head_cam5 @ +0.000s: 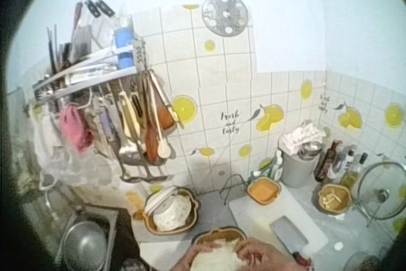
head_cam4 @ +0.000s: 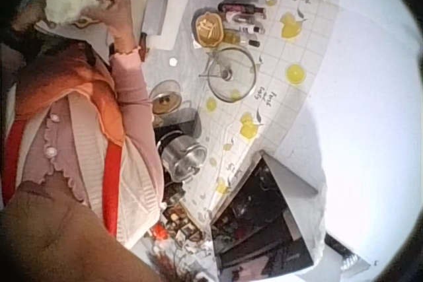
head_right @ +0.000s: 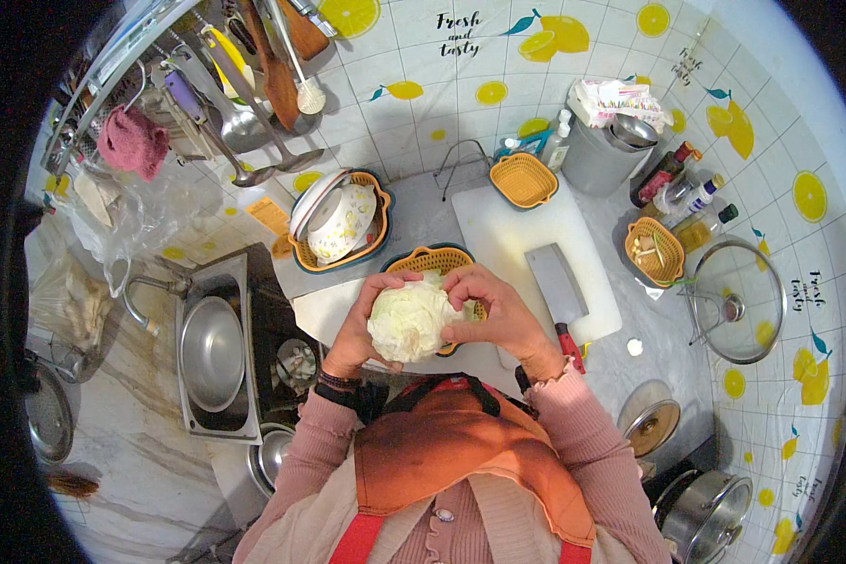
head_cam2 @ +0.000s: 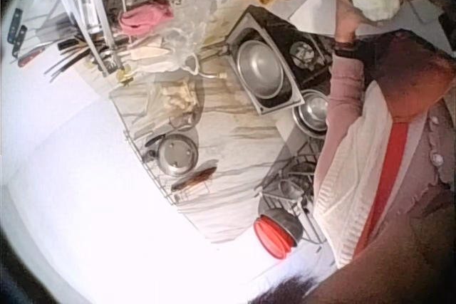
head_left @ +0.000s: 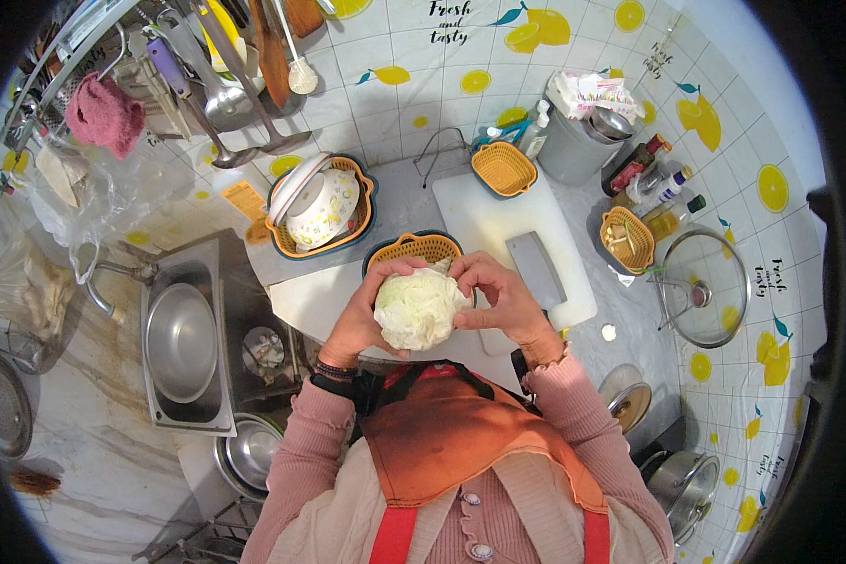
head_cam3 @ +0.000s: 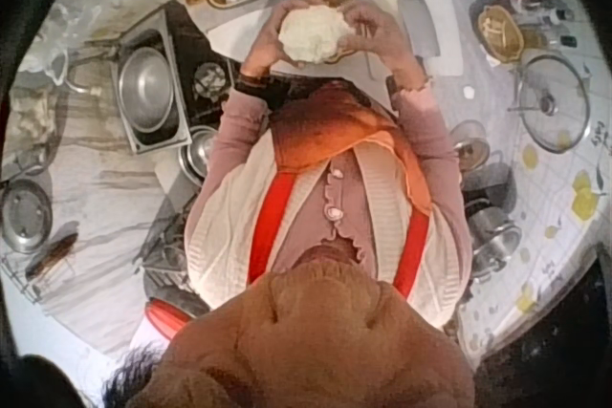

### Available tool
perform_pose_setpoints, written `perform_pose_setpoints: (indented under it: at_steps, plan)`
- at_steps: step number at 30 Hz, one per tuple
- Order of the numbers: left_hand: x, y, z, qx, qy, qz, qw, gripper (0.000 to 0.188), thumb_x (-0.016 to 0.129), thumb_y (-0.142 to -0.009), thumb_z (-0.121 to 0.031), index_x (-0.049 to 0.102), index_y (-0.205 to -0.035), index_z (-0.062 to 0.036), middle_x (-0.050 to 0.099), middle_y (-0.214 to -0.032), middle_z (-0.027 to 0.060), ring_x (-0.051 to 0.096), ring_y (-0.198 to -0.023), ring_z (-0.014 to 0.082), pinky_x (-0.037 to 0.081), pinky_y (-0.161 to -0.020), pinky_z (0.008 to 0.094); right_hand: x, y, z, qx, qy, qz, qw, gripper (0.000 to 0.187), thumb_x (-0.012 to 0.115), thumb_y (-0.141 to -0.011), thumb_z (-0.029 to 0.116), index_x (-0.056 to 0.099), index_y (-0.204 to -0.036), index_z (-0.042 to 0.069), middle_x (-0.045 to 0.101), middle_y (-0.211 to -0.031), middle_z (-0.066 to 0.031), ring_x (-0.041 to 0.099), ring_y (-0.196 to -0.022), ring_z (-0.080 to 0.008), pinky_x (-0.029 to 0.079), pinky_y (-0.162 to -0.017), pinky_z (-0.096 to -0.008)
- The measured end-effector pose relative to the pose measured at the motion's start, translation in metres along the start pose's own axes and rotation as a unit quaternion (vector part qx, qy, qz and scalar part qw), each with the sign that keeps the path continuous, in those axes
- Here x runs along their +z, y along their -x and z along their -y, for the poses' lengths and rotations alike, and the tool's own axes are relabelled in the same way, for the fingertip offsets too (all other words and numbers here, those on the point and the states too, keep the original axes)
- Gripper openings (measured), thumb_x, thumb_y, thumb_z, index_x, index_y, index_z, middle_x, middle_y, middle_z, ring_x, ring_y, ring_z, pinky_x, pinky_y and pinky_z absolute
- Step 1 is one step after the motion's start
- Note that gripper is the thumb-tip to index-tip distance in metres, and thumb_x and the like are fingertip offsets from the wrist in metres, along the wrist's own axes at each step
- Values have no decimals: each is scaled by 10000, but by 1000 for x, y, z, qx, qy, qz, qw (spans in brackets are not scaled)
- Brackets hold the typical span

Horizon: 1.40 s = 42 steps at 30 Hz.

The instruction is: The person moves a pot on the stove, retrieves a kettle, and then prepares cabbage by peeling off outer leaves and washing them in a colander under running water. The person uses a knife to trim the cabbage core and places the leaves into a basket.

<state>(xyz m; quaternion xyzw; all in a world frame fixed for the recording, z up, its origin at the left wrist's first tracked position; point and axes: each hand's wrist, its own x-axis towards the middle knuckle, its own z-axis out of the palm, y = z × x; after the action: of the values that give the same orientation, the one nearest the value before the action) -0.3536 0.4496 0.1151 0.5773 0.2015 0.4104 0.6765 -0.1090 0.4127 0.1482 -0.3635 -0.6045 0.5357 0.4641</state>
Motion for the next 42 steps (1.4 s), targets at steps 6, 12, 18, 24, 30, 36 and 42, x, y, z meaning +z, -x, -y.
perform_pose_setpoints:
  at_steps: [6,12,18,24,30,36,42]
  plan:
    - [-8,-1,-2,-16,31,-14,999,1192,999,-280,-156,436,-1329,-124,485,-1396,110,488,-1299,267,408,-1105,398,14,-5,7,20,-77,-1,997,575,931,-645,167,569,-1079,62,466,-1288,-46,502,-1096,-133,431,-958,-295]
    - [-10,2,-6,-88,35,3,996,1210,968,-272,-92,436,-1358,-114,537,-1306,38,516,-1240,204,420,-1082,347,21,-10,26,34,57,12,998,780,970,-563,240,601,-1230,78,493,-1281,-60,536,-1119,-174,434,-975,-317]
    - [-4,0,-4,-112,87,-37,989,1199,903,-283,-8,440,-1385,-109,560,-1261,-10,542,-1182,168,426,-1063,313,24,-12,34,-72,244,-13,967,767,948,-573,277,648,-1257,102,551,-1130,-79,574,-1054,-244,455,-932,-330]
    - [-4,0,-7,-131,71,-55,987,1172,913,-309,-19,457,-1386,-96,581,-1241,-8,555,-1169,166,431,-1061,311,18,-12,23,-36,231,-15,972,574,928,-599,274,647,-1051,59,548,-1000,-71,562,-968,-246,469,-852,-333]
    - [-2,3,10,-127,174,-90,972,1134,894,-430,-29,402,-1450,-77,546,-1336,41,537,-1240,197,414,-1099,339,15,-17,0,-50,143,-53,987,486,931,-621,149,653,-1009,58,555,-1041,-29,543,-1020,-156,449,-873,-283]
    - [-13,20,28,-191,307,-77,929,1078,843,-702,-403,270,-1514,16,440,-1490,142,487,-1341,269,418,-1114,391,9,-23,-3,106,-89,-56,989,503,906,-675,89,623,-1086,31,636,-1041,-6,607,-980,-124,493,-892,-285]
    - [-9,16,33,-147,330,-39,932,1012,798,-782,-441,274,-1511,27,449,-1481,160,500,-1329,259,421,-1117,387,7,-32,5,105,-188,-57,975,487,897,-718,130,615,-1102,22,664,-1024,-21,625,-953,-116,524,-868,-297]
